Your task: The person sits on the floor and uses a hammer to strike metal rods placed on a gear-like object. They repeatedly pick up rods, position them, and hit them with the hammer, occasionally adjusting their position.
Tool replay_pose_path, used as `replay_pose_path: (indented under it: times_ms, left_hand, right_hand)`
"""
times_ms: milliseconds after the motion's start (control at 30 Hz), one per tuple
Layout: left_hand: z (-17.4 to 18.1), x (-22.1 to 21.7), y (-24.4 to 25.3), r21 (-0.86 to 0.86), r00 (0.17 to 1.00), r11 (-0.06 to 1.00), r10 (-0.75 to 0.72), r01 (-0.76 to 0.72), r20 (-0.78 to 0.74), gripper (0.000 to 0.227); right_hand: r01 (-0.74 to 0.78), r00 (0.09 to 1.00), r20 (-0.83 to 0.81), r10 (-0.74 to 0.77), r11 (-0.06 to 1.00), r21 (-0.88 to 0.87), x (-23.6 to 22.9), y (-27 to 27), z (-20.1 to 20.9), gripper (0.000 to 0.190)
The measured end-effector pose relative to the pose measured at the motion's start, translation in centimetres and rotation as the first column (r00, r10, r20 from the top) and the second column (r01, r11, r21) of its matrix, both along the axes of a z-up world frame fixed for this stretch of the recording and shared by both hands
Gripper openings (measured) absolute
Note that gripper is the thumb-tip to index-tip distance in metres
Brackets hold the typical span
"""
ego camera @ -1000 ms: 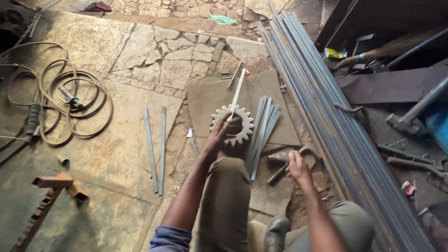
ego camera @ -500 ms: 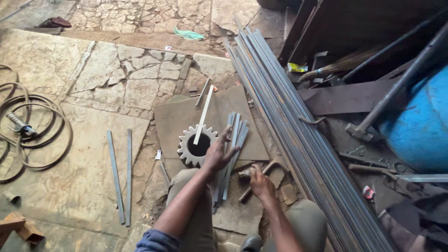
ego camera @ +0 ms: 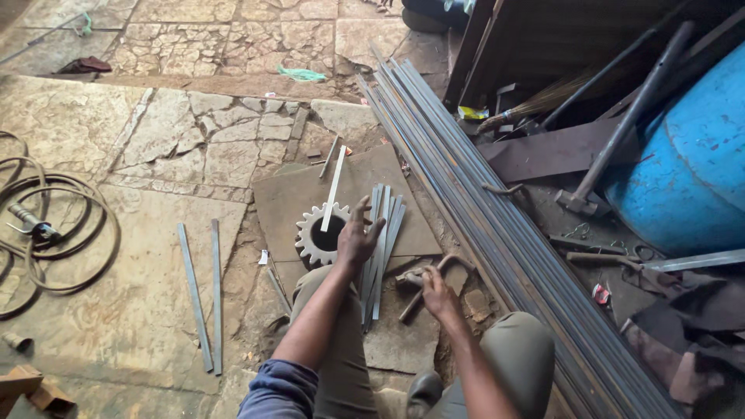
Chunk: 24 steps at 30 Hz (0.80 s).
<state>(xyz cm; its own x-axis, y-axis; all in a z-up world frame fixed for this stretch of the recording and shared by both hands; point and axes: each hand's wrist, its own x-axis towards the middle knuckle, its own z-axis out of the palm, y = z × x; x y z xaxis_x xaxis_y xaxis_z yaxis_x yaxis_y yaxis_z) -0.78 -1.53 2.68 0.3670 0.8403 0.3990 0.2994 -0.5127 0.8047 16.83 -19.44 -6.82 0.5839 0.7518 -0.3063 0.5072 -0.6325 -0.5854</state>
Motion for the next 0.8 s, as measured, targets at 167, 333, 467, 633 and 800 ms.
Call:
replay_pose_path:
  times_ms: [167,333,467,633,800]
  left_hand:
    - [-0.8,-1.7,2.6,-0.316,0.974,0.948,0.095,-0.026,0.206,0.058]
    - [-6.3,-6.1,7.1,-0.352,0.955,0.888,0.266,-0.294,-0.128,0.062]
    - [-12.3,-7.7,8.6,-0.368,0.851,0.777,0.392,-0.51,-0.35,0.076]
    - [-18.8,-7.0,9.5,-0.403,0.878,0.781,0.401,-0.477,-0.263,0.079]
    - [-19.3,-5.6,10.4,-0.887,0.884,0.461,0.41,0.011,0.224,0.075]
  right_hand:
    - [0.017,1.0,-0.001,-0.017,0.993,0.115,0.2,-2.2,-1.5,0.049]
    - [0.082,0.997,-0.004,-0.082,0.989,0.124,-0.2,-3.3,-0.4,0.046]
    - [0.1,0.994,-0.067,-0.089,0.977,0.187,0.1,-4.1,-0.1,0.048]
    - [0.09,0.995,-0.056,-0.078,0.961,0.262,0.0,-4.1,0.0,0.047]
    - [0.101,0.993,-0.084,-0.085,0.97,0.222,-0.4,-4.4,-0.1,0.047]
